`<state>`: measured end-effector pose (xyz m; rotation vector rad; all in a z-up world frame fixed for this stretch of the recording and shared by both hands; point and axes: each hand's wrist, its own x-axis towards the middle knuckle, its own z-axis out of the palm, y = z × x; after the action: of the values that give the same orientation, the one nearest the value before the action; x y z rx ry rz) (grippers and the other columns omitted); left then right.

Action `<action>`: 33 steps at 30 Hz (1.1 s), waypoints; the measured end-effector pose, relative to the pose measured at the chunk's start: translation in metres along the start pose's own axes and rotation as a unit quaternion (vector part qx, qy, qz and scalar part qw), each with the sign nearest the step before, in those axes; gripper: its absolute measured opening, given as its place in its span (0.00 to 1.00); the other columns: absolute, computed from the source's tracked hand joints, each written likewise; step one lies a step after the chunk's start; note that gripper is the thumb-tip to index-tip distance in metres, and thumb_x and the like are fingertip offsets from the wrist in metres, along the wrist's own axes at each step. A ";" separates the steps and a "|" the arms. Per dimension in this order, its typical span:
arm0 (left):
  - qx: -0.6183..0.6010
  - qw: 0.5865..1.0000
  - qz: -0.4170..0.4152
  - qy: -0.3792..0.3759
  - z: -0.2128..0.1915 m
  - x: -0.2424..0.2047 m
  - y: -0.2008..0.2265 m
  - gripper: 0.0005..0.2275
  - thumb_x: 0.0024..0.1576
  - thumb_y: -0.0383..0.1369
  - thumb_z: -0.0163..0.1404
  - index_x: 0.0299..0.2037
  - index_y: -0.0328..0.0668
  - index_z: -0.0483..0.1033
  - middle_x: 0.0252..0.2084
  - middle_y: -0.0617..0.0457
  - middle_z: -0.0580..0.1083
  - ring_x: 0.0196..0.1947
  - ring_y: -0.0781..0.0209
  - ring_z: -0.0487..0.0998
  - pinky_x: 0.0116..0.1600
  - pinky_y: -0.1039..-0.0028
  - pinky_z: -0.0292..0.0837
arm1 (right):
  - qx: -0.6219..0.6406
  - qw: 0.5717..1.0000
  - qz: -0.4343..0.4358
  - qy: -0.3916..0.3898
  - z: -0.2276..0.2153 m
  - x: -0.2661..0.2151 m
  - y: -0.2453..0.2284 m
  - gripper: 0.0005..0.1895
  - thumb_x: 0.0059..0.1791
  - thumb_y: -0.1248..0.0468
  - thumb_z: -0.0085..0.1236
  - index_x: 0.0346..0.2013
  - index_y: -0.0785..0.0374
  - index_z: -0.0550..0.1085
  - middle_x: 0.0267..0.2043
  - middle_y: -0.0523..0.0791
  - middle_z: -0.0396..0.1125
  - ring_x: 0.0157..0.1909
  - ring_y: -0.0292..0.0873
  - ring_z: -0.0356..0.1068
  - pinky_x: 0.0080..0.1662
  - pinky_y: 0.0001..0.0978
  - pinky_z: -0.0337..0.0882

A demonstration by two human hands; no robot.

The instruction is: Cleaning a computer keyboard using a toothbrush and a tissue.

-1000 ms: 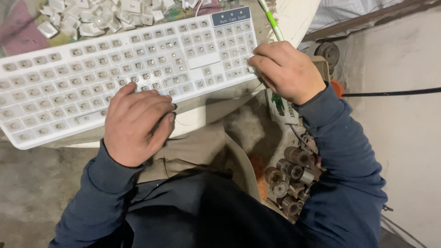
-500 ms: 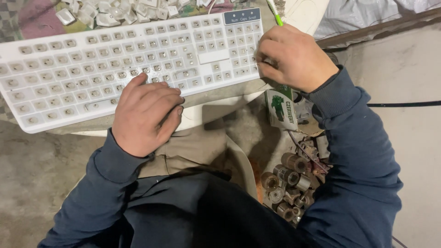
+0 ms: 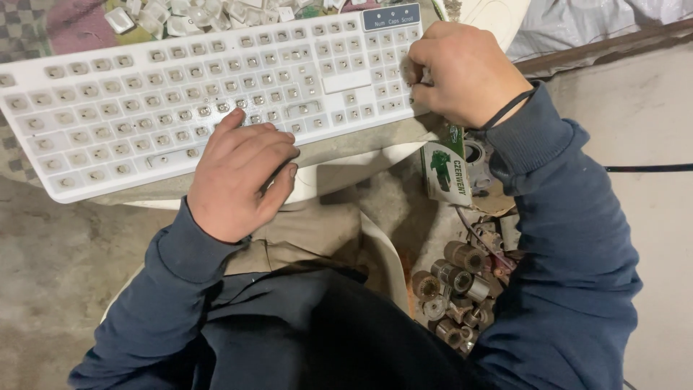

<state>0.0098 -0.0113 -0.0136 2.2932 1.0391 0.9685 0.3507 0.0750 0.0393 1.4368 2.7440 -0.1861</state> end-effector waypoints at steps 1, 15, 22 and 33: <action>-0.001 1.000 0.000 0.000 0.000 0.000 0.000 0.08 0.58 0.26 0.57 0.47 0.41 0.79 0.51 0.52 0.77 0.58 0.51 0.75 0.73 0.48 0.61 | 0.000 1.000 0.000 -0.001 0.001 0.000 0.000 0.09 0.44 0.63 0.67 0.36 0.62 0.78 0.37 0.50 0.69 0.43 0.55 0.71 0.46 0.46 0.73; 0.011 1.000 0.025 0.003 0.001 -0.002 -0.007 0.10 0.54 0.25 0.59 0.46 0.38 0.79 0.53 0.51 0.76 0.58 0.50 0.74 0.72 0.48 0.62 | 0.062 0.979 0.112 0.161 0.007 -0.028 -0.053 0.05 0.50 0.65 0.65 0.38 0.62 0.78 0.35 0.47 0.71 0.36 0.49 0.73 0.39 0.39 0.72; 0.014 1.000 0.028 0.002 0.003 -0.004 -0.011 0.14 0.50 0.25 0.59 0.47 0.39 0.80 0.54 0.51 0.75 0.59 0.50 0.74 0.73 0.47 0.62 | 0.085 0.976 0.122 0.159 0.007 -0.016 -0.057 0.06 0.50 0.64 0.65 0.39 0.62 0.78 0.35 0.47 0.74 0.34 0.48 0.75 0.38 0.36 0.73; 0.011 0.999 0.038 0.000 0.004 -0.006 -0.014 0.09 0.51 0.27 0.60 0.41 0.36 0.81 0.55 0.49 0.72 0.59 0.50 0.72 0.74 0.46 0.61 | 0.166 0.975 0.054 0.140 0.013 -0.005 -0.077 0.05 0.55 0.63 0.65 0.41 0.61 0.78 0.37 0.45 0.75 0.36 0.44 0.75 0.39 0.33 0.73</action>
<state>0.0039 -0.0079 -0.0275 2.3665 0.9747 0.9917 0.2896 0.0258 0.0337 1.8181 2.9511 -0.4949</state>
